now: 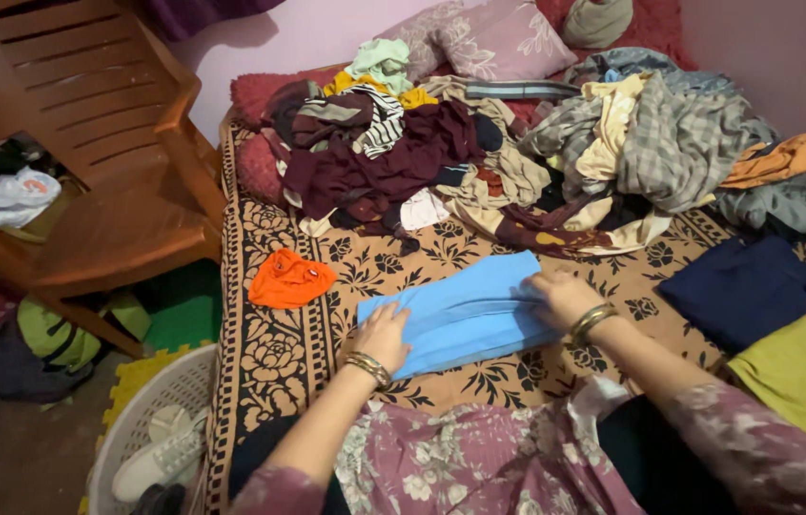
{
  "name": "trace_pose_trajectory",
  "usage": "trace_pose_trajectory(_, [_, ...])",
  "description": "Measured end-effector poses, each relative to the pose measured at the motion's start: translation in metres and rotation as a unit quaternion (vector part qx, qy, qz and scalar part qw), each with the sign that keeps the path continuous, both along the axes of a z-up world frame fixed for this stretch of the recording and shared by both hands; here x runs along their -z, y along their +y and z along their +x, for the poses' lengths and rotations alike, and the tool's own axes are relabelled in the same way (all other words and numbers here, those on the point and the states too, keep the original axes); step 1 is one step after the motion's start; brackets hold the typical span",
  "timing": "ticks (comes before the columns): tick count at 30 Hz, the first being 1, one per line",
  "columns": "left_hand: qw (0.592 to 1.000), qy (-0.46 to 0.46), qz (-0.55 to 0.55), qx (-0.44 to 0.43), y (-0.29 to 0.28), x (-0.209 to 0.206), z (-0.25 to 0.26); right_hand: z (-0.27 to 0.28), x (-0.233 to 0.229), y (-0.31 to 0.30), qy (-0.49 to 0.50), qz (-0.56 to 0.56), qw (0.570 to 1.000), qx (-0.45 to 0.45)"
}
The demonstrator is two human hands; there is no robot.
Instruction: The person folds a yellow shirt, a blue shirt, and a maroon shirt from a pile of laundry on a bed.
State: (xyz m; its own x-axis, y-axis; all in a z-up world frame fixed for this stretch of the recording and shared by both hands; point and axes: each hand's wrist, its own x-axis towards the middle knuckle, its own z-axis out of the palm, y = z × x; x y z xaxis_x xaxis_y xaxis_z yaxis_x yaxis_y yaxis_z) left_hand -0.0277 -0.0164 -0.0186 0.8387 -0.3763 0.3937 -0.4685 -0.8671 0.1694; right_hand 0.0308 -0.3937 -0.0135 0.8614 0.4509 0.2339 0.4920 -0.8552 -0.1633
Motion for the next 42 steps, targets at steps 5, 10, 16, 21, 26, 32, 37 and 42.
trace_pose_trajectory(5, [0.983, 0.168, 0.003, -0.075, -0.001, 0.040, 0.005, -0.002, 0.041, -0.009, 0.011, -0.078, 0.997, 0.011])
trace_pose_trajectory(10, [0.996, 0.045, -0.045, -0.066, 0.006, 0.009, -0.021, -0.003, 0.005, -0.031, 0.032, -0.008, 0.998, 0.051])
trace_pose_trajectory(16, [0.985, 0.136, 0.074, 0.077, 0.021, 0.028, -0.031, -0.020, -0.015, -0.040, 0.134, -0.095, 0.986, -0.021])
trace_pose_trajectory(21, [0.933, 0.292, 0.209, 0.037, 0.008, 0.024, -0.031, -0.024, -0.002, -0.022, 0.254, -0.213, 0.943, 0.032])
trace_pose_trajectory(26, [0.893, 0.433, -0.033, -0.117, 0.020, -0.008, -0.022, -0.020, -0.024, -0.007, 0.313, -0.278, 0.906, 0.062])
trace_pose_trajectory(32, [0.836, 0.229, -0.323, -0.380, 0.060, 0.077, 0.050, 0.025, 0.014, -0.009, 0.150, 0.057, 0.964, 0.212])
trace_pose_trajectory(37, [0.735, 0.311, -0.385, -0.463, 0.079, 0.131, 0.086, 0.095, 0.103, -0.022, 0.152, 0.271, 0.889, 0.335])
trace_pose_trajectory(42, [0.804, 0.275, -0.330, -0.412, 0.068, 0.142, 0.091, 0.113, 0.127, -0.010, 0.263, 0.232, 0.824, 0.445])
